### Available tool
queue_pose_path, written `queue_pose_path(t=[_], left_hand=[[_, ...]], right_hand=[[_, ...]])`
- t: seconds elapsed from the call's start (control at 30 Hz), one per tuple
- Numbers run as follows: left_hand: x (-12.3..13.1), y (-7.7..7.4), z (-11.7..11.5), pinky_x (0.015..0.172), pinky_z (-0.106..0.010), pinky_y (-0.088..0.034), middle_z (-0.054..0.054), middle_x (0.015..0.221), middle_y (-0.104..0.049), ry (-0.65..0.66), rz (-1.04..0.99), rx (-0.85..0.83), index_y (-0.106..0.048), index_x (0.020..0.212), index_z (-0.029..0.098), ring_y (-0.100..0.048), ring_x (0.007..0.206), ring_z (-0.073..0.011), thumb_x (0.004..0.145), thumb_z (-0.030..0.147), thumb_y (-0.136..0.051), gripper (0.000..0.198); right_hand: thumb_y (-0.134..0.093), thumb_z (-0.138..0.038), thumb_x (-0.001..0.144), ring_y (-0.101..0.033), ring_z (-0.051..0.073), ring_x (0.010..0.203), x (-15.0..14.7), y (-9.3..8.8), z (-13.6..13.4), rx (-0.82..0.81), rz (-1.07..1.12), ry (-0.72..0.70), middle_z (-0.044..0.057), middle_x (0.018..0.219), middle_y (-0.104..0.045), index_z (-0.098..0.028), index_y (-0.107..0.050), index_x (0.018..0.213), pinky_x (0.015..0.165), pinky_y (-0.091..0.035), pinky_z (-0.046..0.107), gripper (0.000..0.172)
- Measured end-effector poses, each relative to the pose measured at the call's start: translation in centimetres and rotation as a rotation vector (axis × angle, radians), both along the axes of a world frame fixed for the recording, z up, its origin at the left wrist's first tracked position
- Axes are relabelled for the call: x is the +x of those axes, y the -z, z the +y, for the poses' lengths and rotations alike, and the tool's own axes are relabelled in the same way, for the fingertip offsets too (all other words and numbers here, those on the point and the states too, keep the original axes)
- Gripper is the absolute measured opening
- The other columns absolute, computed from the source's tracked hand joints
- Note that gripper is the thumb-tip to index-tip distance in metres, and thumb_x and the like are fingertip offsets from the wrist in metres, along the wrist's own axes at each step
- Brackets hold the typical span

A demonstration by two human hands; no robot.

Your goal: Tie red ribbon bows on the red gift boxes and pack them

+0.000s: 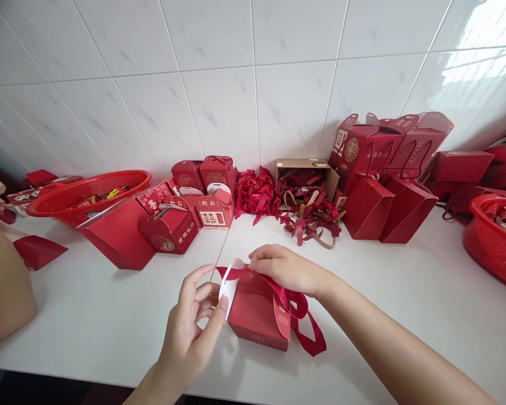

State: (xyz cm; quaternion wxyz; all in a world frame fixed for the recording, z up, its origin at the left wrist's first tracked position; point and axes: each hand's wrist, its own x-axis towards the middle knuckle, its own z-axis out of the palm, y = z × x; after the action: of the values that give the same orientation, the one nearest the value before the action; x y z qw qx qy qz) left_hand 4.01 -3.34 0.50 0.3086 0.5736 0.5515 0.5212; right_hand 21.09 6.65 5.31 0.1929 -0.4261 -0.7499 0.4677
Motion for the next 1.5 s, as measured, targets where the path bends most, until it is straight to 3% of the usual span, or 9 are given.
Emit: queue_pose_path(t=[0.13,0.33,0.57,0.77,0.97,1.07,1.2,1.33,1.5], left_hand=[[-0.3,0.5,-0.3,0.060,-0.023,-0.053,-0.007,0.107,-0.063,0.102,0.026,0.020,-0.041,0.134,0.028,-0.062,0.077,-0.0151,0.089,0.030,-0.052,0.046],[-1.5,1.0,-0.2,0.075,-0.029,-0.055,-0.010,0.122,-0.064,0.109,0.001,0.011,-0.059,0.125,0.027,-0.062,0.106,-0.0281,0.085,0.038,-0.060,0.042],[-2.4,-1.3,2.8,0.060,-0.026,-0.046,-0.004,0.079,-0.059,0.195,-0.048,-0.239,-0.055,0.080,0.020,-0.058,0.078,-0.0194,0.090,0.060,-0.038,0.045],[-2.2,-2.5,3.8,0.057,-0.023,-0.037,0.002,0.065,-0.045,0.287,0.129,-0.240,-0.048,0.069,0.020,-0.045,0.063,-0.0134,0.088,0.051,-0.047,0.036],[-9.0,-1.0,5.0,0.055,-0.029,-0.035,-0.002,0.063,-0.055,-0.031,0.935,-0.468,-0.047,0.060,0.021,-0.054,0.061,-0.0207,0.077,0.032,-0.050,0.020],[-11.8,-0.6,5.7,0.061,-0.036,-0.039,-0.011,0.079,-0.062,-0.226,1.097,-0.497,-0.051,0.065,0.021,-0.059,0.078,-0.0325,0.070,0.028,-0.054,0.009],[-9.2,-1.0,5.6,0.081,-0.035,-0.045,-0.008,0.101,-0.062,-0.003,0.699,-0.183,-0.055,0.089,0.022,-0.055,0.101,-0.0276,0.085,0.045,-0.046,0.026],[-3.6,-1.6,5.1,0.069,-0.026,-0.044,-0.002,0.083,-0.057,0.395,0.162,-0.320,-0.055,0.087,0.021,-0.054,0.076,-0.0164,0.090,0.055,-0.041,0.036],[-1.5,-1.3,5.3,0.049,-0.020,-0.029,0.004,0.064,-0.043,0.487,-0.079,-0.491,-0.050,0.069,0.018,-0.036,0.053,-0.0085,0.083,0.052,-0.057,0.038]], right_hand=[[-0.049,-0.036,0.088,-0.048,0.024,0.121,0.3,-0.6,-0.7,0.055,-0.118,-0.117,0.003,0.124,-0.058,-0.023,-0.062,0.082,0.100,-0.038,0.035,0.020],[-0.046,-0.034,0.089,-0.050,0.024,0.119,0.7,-0.6,-1.1,0.158,-0.120,-0.126,0.005,0.118,-0.060,-0.022,-0.060,0.082,0.097,-0.040,0.034,0.020],[-0.046,-0.033,0.089,-0.051,0.026,0.117,0.4,-0.6,-1.1,0.178,-0.144,-0.124,0.006,0.120,-0.060,-0.021,-0.061,0.080,0.094,-0.042,0.038,0.021],[-0.049,-0.034,0.088,-0.051,0.026,0.119,0.7,-0.8,-1.1,0.157,-0.107,-0.109,0.005,0.127,-0.058,-0.021,-0.064,0.082,0.097,-0.042,0.037,0.020],[-0.045,-0.058,0.089,-0.044,0.026,0.128,5.0,-0.4,-2.3,0.088,0.053,0.195,0.003,0.136,-0.053,-0.028,-0.060,0.118,0.105,-0.037,0.038,0.044],[-0.047,-0.059,0.089,-0.050,0.025,0.120,7.6,0.6,-3.5,0.082,0.031,0.248,0.004,0.130,-0.056,-0.028,-0.059,0.116,0.099,-0.042,0.036,0.043],[-0.055,-0.053,0.087,-0.057,0.020,0.103,8.4,2.3,-4.9,0.056,0.033,0.125,0.005,0.111,-0.063,-0.022,-0.060,0.102,0.095,-0.044,0.034,0.034],[-0.058,-0.047,0.086,-0.058,0.017,0.085,7.3,3.7,-5.5,-0.025,0.149,0.059,0.003,0.090,-0.062,-0.018,-0.059,0.088,0.081,-0.048,0.031,0.029],[-0.049,-0.050,0.091,-0.052,0.013,0.069,7.0,4.8,-5.3,-0.171,0.323,0.155,0.001,0.074,-0.057,-0.017,-0.057,0.086,0.066,-0.043,0.028,0.034]])
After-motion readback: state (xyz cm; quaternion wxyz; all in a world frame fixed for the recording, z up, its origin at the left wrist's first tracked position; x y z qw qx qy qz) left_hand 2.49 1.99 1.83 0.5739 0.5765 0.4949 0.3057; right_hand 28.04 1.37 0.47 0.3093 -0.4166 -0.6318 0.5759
